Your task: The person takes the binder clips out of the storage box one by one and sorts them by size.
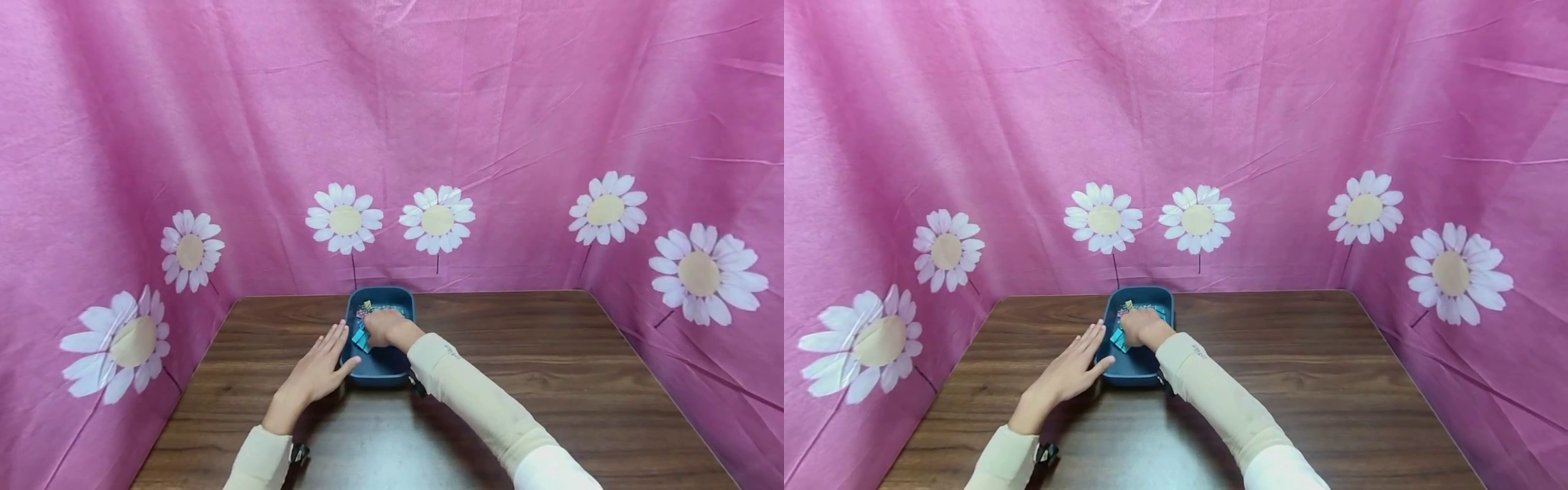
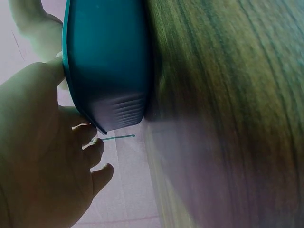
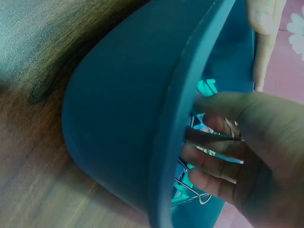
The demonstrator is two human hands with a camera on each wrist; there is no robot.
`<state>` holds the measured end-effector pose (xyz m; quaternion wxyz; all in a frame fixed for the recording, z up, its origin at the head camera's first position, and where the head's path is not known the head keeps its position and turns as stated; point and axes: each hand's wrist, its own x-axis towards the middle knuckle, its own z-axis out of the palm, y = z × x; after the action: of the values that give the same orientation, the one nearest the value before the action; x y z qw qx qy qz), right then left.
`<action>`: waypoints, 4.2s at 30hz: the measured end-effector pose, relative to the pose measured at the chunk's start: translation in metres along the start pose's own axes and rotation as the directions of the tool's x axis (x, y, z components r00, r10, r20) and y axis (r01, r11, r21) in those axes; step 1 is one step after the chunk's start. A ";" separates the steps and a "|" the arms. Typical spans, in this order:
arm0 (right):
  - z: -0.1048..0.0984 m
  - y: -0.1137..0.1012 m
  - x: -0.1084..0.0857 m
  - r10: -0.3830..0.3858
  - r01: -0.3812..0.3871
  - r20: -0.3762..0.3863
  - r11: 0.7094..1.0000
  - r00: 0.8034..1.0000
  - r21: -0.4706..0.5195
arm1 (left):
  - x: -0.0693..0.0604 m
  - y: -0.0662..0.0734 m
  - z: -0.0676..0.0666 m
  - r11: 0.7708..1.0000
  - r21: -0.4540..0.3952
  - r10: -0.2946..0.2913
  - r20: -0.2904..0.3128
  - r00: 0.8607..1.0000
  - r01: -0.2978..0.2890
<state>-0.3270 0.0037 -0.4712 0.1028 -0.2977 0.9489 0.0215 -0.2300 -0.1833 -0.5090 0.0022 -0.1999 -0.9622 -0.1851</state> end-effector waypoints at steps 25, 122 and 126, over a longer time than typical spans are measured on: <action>0.004 0.012 0.005 -0.132 0.142 -0.063 0.970 0.989 0.198 | 0.000 0.001 0.001 1.000 -0.003 -0.015 0.011 1.000 0.015; 0.012 0.176 -0.088 0.215 0.089 -0.456 0.826 0.863 0.557 | 0.003 -0.002 0.004 0.996 0.080 -0.042 -0.046 0.998 0.046; 0.014 0.181 -0.088 0.231 0.068 -0.449 0.828 0.863 0.556 | 0.003 -0.002 0.004 0.996 0.075 -0.041 -0.042 0.998 0.044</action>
<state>-0.3566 0.2033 -0.4703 -0.0649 -0.2079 0.9195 -0.3272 -0.2331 -0.1824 -0.5129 0.0255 -0.1752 -0.9723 -0.1526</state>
